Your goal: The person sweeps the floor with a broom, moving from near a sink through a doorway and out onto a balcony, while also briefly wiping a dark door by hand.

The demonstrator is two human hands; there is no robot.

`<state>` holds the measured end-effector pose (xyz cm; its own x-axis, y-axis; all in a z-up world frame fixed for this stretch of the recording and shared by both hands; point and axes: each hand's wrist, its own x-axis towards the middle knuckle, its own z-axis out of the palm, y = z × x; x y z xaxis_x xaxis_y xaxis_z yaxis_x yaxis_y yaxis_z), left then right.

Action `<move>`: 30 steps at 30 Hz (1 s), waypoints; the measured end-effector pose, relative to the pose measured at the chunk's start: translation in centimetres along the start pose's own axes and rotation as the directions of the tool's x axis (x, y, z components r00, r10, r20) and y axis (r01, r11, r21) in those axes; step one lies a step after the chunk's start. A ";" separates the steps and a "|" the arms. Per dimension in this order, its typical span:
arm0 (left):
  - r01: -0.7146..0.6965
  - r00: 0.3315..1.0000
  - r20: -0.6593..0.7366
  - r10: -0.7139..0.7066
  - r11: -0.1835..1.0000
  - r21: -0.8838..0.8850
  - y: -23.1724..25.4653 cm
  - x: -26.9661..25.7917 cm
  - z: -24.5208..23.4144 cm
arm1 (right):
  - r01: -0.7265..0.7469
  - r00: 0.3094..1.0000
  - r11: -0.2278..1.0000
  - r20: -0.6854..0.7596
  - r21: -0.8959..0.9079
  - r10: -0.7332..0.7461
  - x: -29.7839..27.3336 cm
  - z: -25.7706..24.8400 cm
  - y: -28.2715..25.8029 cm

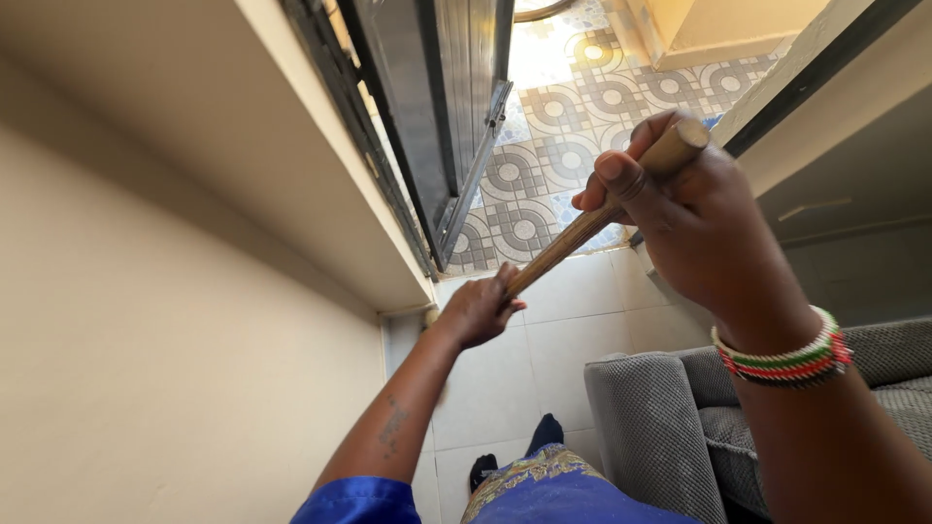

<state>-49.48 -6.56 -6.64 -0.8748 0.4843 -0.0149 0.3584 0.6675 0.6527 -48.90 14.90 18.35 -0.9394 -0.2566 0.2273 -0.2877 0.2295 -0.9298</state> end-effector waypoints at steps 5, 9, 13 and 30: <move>0.005 1.000 -0.005 -0.005 0.999 -0.038 4.6 3.5 -1.6 | 0.176 0.984 0.975 0.025 -0.135 -0.175 1.8 -3.6 -3.4; 0.037 0.999 -0.002 -0.037 0.999 -0.008 7.3 4.6 -1.9 | 0.218 0.976 0.970 -0.002 -0.103 -0.220 2.4 -6.6 -4.0; 0.028 0.999 -0.018 -0.028 0.999 0.020 7.3 4.4 -0.3 | 0.075 0.996 0.992 0.040 0.100 -0.080 3.9 -8.1 -1.1; -0.176 0.918 -0.387 0.088 0.965 -0.197 7.4 19.3 3.7 | 0.180 0.981 0.966 0.109 -0.183 -0.162 5.4 -11.4 -1.4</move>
<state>-62.53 9.82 -4.89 -0.8974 0.2844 0.3374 0.4355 0.4472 0.7813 -55.67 23.93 24.14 -0.8546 -0.3908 0.3420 -0.4811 0.3480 -0.8047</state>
